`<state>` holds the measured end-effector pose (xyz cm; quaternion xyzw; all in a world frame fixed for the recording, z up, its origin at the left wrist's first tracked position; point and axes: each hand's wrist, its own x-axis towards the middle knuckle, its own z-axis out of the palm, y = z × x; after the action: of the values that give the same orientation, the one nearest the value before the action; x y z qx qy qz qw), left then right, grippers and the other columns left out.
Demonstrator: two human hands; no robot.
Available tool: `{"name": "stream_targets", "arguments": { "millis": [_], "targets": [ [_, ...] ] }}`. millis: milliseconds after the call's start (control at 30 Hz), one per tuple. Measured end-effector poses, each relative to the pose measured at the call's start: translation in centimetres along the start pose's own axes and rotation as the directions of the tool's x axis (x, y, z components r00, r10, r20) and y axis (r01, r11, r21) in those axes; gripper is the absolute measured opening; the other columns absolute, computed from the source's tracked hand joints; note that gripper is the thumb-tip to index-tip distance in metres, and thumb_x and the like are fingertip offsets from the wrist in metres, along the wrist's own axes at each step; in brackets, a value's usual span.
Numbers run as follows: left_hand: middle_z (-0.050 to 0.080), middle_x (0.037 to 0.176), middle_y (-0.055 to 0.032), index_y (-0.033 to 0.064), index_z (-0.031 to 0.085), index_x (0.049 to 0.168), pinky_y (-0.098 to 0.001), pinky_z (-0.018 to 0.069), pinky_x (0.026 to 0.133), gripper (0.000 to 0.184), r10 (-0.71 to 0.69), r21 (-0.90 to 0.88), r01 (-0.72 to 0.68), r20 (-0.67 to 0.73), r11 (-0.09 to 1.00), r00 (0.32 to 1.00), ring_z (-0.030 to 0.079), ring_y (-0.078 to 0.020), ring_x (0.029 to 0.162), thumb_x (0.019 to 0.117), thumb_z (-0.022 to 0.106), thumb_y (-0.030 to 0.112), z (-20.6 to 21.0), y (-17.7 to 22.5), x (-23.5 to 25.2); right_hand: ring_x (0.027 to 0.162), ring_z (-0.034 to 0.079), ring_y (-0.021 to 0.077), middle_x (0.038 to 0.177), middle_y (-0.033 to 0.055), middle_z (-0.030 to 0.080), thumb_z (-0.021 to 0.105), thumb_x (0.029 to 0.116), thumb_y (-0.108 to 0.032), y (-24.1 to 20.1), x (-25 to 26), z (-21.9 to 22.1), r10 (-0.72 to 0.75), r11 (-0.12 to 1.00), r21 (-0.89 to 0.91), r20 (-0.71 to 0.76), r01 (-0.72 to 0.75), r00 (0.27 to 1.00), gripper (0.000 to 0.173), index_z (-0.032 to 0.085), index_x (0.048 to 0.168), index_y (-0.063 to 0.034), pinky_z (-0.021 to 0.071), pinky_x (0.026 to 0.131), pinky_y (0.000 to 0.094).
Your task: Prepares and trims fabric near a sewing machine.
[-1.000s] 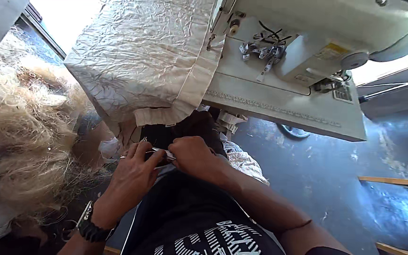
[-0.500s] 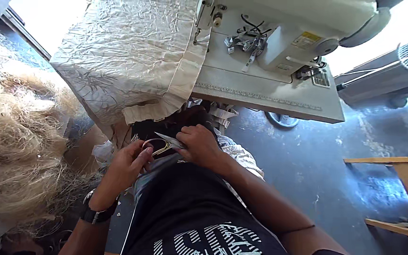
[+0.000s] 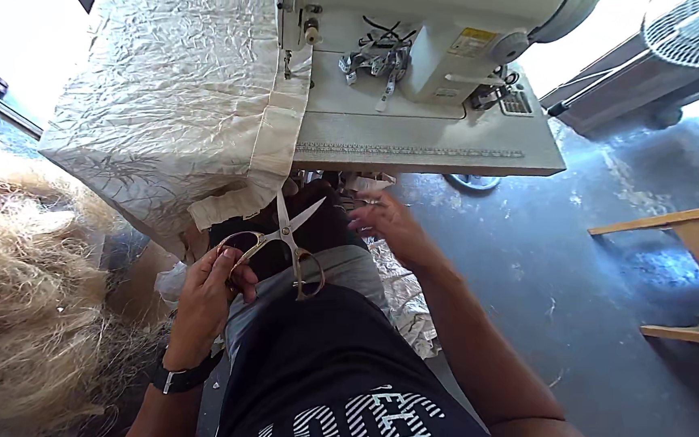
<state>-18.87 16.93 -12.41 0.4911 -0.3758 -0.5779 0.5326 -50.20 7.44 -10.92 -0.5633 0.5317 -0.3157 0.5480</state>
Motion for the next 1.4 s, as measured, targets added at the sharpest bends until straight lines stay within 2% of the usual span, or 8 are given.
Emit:
{"name": "stream_targets", "arguments": {
  "millis": [167, 333, 633, 800, 900, 1033, 1200, 1400],
  "targets": [
    [0.072, 0.076, -0.0071, 0.0015, 0.060, 0.106, -0.0281, 0.0610, 0.056, 0.036, 0.018, -0.152, -0.011, 0.046, 0.988, 0.999, 0.069, -0.0144, 0.060, 0.1121, 0.029, 0.017, 2.9, -0.8, 0.7, 0.113, 0.068, 0.0255, 0.128, 0.0139, 0.067, 0.053, 0.1037, -0.045, 0.9, 0.1, 4.0, -0.051, 0.920, 0.370, 0.449, -0.134, 0.892, 0.060, 0.044, 0.149, -0.0062, 0.0560, 0.098, 0.0423],
    [0.071, 0.077, -0.0056, 0.0020, 0.060, 0.109, -0.0273, 0.0588, 0.055, 0.032, -0.065, -0.158, 0.088, 0.146, 0.983, 0.987, 0.067, -0.0129, 0.059, 0.1118, 0.032, 0.018, 4.8, -2.2, 0.9, 0.118, 0.066, 0.0243, 0.133, 0.0150, 0.065, 0.024, 0.1129, -0.028, -1.2, 1.3, 7.7, -0.133, 0.826, 0.557, 0.342, -0.087, 0.930, 0.048, 0.056, 0.138, -0.0026, 0.0529, 0.103, 0.0416],
    [0.069, 0.072, -0.0045, 0.0036, 0.061, 0.100, -0.0272, 0.0575, 0.056, 0.036, -0.198, 0.193, 0.149, 0.266, 0.970, 0.943, 0.067, -0.0133, 0.059, 0.1125, 0.036, 0.027, 4.2, -2.3, 1.0, 0.099, 0.071, 0.0273, 0.110, 0.0188, 0.071, 0.007, 0.1083, -0.057, -2.2, 3.0, 8.3, 0.013, 0.755, 0.615, 0.332, -0.227, 0.943, 0.079, 0.064, 0.110, -0.0022, 0.0595, 0.088, 0.0411],
    [0.071, 0.075, -0.0032, 0.0042, 0.065, 0.105, -0.0245, 0.0540, 0.052, 0.047, -0.333, 0.371, 0.203, 0.333, 0.906, 0.882, 0.065, -0.0113, 0.057, 0.1132, 0.030, 0.035, 3.7, -2.3, 1.6, 0.104, 0.070, 0.0294, 0.103, 0.0179, 0.072, 0.000, 0.1060, -0.059, -2.4, 3.4, 8.7, 0.004, 0.753, 0.616, 0.349, -0.232, 0.937, 0.085, 0.064, 0.108, -0.0031, 0.0593, 0.089, 0.0434],
    [0.072, 0.083, 0.0007, 0.0103, 0.067, 0.110, -0.0293, 0.0569, 0.060, 0.043, -0.247, 0.617, 0.044, 0.248, 0.786, 0.937, 0.067, -0.0101, 0.065, 0.1111, 0.036, 0.040, 2.7, -2.6, 2.4, 0.099, 0.070, 0.0289, 0.097, 0.0150, 0.072, 0.011, 0.1110, -0.049, -3.1, 3.5, 9.0, 0.162, 0.764, 0.576, 0.267, -0.292, 0.950, 0.070, 0.064, 0.106, -0.0038, 0.0587, 0.086, 0.0453],
    [0.069, 0.094, -0.0029, 0.0092, 0.064, 0.125, -0.0345, 0.0586, 0.074, 0.036, 0.138, 0.731, -0.170, 0.104, 0.661, 0.985, 0.067, -0.0115, 0.081, 0.1047, 0.053, 0.037, 2.5, -2.4, 2.4, 0.080, 0.068, 0.0210, 0.088, 0.0083, 0.069, 0.030, 0.1121, -0.046, -3.9, 4.0, 9.6, 0.411, 0.760, 0.505, 0.115, -0.409, 0.904, 0.051, 0.064, 0.113, -0.0080, 0.0573, 0.074, 0.0391],
    [0.073, 0.107, -0.0016, 0.0170, 0.044, 0.151, -0.0323, 0.0611, 0.081, 0.054, 0.005, 0.593, -0.161, 0.256, 0.789, 0.967, 0.071, -0.0106, 0.089, 0.1013, 0.063, 0.030, 3.6, -2.3, 3.6, 0.075, 0.060, 0.0134, 0.088, 0.0023, 0.063, 0.041, 0.1104, -0.043, -3.9, 4.0, 10.8, 0.334, 0.821, 0.436, 0.155, -0.368, 0.930, 0.041, 0.067, 0.120, -0.0132, 0.0527, 0.068, 0.0315],
    [0.075, 0.102, -0.0041, 0.0173, 0.034, 0.155, -0.0359, 0.0626, 0.084, 0.073, -0.058, 0.385, -0.056, 0.278, 0.921, 0.959, 0.074, -0.0149, 0.088, 0.0953, 0.073, 0.030, 3.9, -3.8, 4.3, 0.070, 0.058, 0.0080, 0.085, -0.0014, 0.064, 0.060, 0.1028, -0.042, -3.6, 4.4, 11.7, 0.288, 0.849, 0.411, 0.165, -0.331, 0.943, 0.032, 0.071, 0.116, -0.0157, 0.0507, 0.063, 0.0257]
  ]
}}
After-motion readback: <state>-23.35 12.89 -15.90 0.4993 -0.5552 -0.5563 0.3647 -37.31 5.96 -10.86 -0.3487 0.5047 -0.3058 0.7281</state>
